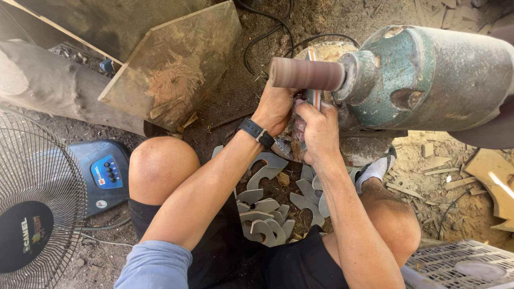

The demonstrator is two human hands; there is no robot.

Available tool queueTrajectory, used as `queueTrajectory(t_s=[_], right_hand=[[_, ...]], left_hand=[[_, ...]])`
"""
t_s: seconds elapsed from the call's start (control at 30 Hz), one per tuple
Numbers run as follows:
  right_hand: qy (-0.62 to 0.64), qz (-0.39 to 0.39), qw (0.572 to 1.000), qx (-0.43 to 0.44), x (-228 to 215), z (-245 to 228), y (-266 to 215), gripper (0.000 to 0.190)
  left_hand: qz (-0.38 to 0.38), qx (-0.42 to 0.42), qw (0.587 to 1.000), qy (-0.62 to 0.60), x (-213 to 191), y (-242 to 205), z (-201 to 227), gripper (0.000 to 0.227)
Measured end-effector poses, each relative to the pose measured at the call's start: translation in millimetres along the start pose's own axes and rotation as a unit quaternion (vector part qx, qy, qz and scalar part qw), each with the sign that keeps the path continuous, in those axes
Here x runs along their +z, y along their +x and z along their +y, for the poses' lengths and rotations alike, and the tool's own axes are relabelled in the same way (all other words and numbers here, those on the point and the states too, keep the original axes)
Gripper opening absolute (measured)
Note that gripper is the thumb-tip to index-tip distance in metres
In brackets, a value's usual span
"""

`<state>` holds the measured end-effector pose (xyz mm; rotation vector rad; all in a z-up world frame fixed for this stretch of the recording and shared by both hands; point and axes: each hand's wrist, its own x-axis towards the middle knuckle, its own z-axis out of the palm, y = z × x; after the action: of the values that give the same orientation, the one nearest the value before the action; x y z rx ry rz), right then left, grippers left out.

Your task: The person sits on the ground and uses a bench grinder to sand the edges of small, curved wooden pieces. They handle each piece one at a time, pressing it against the rotating grinding wheel, then placing it on a pile on the floor.

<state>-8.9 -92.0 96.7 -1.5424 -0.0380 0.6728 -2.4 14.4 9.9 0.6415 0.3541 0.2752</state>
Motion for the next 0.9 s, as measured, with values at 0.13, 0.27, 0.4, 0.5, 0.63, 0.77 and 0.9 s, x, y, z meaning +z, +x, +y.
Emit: queueTrajectory(t_s=[0.13, 0.27, 0.4, 0.5, 0.63, 0.77, 0.9], right_hand=[[0.006, 0.003, 1.0, -0.001, 1.0, -0.1, 0.3, 0.012], [0.014, 0.005, 1.0, 0.001, 1.2, 2.2, 2.0, 0.01], [0.008, 0.013, 1.0, 0.0, -1.6, 8.6, 5.3, 0.007], [0.024, 0.001, 1.0, -0.002, -6.0, 14.3, 7.3, 0.006], [0.036, -0.023, 0.999, 0.019, -11.1, 20.8, 1.1, 0.016], [0.038, -0.062, 0.996, 0.057, -18.3, 19.5, -15.3, 0.014], [-0.13, -0.158, 0.975, 0.085, -43.2, 24.7, -31.7, 0.019]], left_hand=[[0.002, -0.005, 1.0, 0.0, 0.6, -0.7, 1.2, 0.012], [0.008, -0.011, 1.0, -0.004, -0.4, 0.2, 0.6, 0.011], [-0.002, -0.005, 1.0, -0.013, -3.4, 1.7, -3.3, 0.008], [-0.001, -0.004, 1.0, -0.004, -5.6, 0.7, -4.5, 0.009], [-0.005, -0.003, 0.999, 0.043, -8.7, -10.0, -2.9, 0.014], [0.002, -0.028, 0.997, 0.068, -14.2, -25.5, 4.5, 0.017], [0.023, 0.015, 0.973, 0.231, -47.2, -43.3, 11.5, 0.016]])
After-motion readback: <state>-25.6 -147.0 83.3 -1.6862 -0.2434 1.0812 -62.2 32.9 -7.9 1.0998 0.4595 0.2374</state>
